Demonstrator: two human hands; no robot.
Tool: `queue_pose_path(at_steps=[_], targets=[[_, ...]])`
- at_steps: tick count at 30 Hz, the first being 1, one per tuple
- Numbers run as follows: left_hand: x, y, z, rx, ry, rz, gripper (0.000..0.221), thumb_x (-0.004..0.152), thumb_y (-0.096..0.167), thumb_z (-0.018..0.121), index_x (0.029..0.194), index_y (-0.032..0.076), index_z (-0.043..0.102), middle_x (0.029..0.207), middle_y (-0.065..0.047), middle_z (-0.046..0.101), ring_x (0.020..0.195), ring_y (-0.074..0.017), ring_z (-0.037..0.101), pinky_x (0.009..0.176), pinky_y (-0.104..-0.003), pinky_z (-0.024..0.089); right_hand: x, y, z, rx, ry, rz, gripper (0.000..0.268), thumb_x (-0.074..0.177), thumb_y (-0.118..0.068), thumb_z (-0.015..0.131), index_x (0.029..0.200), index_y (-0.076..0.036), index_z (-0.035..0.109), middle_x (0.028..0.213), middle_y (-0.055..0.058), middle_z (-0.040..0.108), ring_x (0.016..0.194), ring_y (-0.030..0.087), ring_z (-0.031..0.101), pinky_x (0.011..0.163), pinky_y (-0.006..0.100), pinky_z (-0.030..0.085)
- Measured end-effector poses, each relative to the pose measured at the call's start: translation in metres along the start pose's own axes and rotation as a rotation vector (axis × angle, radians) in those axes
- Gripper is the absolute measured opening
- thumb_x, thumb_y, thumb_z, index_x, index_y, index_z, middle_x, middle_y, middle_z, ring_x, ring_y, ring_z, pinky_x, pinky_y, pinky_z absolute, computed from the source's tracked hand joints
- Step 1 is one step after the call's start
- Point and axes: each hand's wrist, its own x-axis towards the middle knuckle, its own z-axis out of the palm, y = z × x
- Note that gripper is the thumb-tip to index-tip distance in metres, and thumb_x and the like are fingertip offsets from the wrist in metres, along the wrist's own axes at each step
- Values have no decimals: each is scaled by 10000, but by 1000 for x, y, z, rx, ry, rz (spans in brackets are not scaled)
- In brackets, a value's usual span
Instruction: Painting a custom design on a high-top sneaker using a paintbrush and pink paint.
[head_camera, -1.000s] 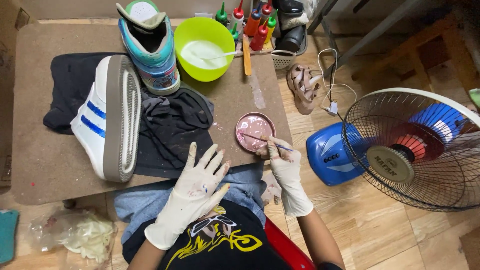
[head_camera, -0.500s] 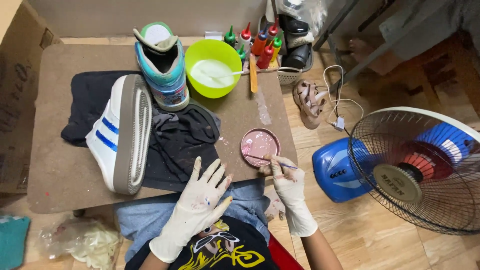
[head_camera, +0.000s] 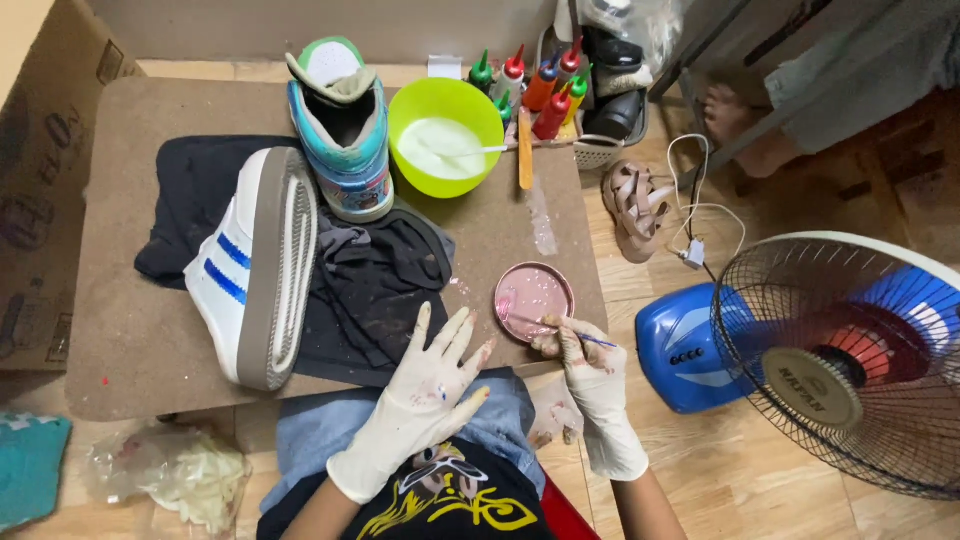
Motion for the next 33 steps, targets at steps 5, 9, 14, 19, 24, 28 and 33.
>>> queue_pose_path(at_steps=[5,9,14,19,24,28,33], targets=[[8,-8,31,75,23,90,532,921,396,544,1282,15,624,1458,-333,492,1468,-432,346,1199,-713,118,7,10,2,-66,81,-90,153,981,-33,656,1076,51,741,697,119,714,608,149,692,575,230,574],[2,-4,56,55,99,179,443,964,351,508,1285,73,637,1489,-262,516,1486,-369,383,1202,-730,156,6,17,6,-95,72,-163,158,991,-46,647,1026,38,775,612,131,688,536,158,693,511,266,595],[4,-6,57,39,162,204,419,957,328,527,1246,61,668,1427,-282,566,1456,-382,431,1191,-730,171,9,2,8,-99,114,-223,139,994,-31,652,1009,53,762,624,145,683,558,169,698,552,280,600],[0,-7,61,39,157,220,435,929,346,529,1221,63,685,1410,-292,577,1449,-386,442,1202,-729,173,9,-8,12,-231,113,-282,126,987,-10,652,999,28,772,649,133,705,587,162,709,562,283,590],[0,-10,63,19,188,262,491,971,310,493,1409,92,525,1549,-328,412,1493,-437,350,1176,-763,138,9,-1,8,-230,84,-257,113,980,-57,676,952,-19,779,600,96,693,542,131,682,542,253,569],[-1,-12,68,28,205,274,515,973,320,490,1442,111,460,1578,-332,361,1509,-443,319,1178,-769,129,12,-4,13,-226,84,-262,145,1016,-81,641,987,-29,774,624,93,706,561,120,678,561,247,560],[-10,-13,62,56,203,278,482,1010,316,450,1451,122,463,1599,-279,365,1516,-414,313,1185,-753,125,9,-9,12,-313,61,-260,129,1001,-118,656,958,-72,769,598,59,706,519,104,676,491,211,525]])
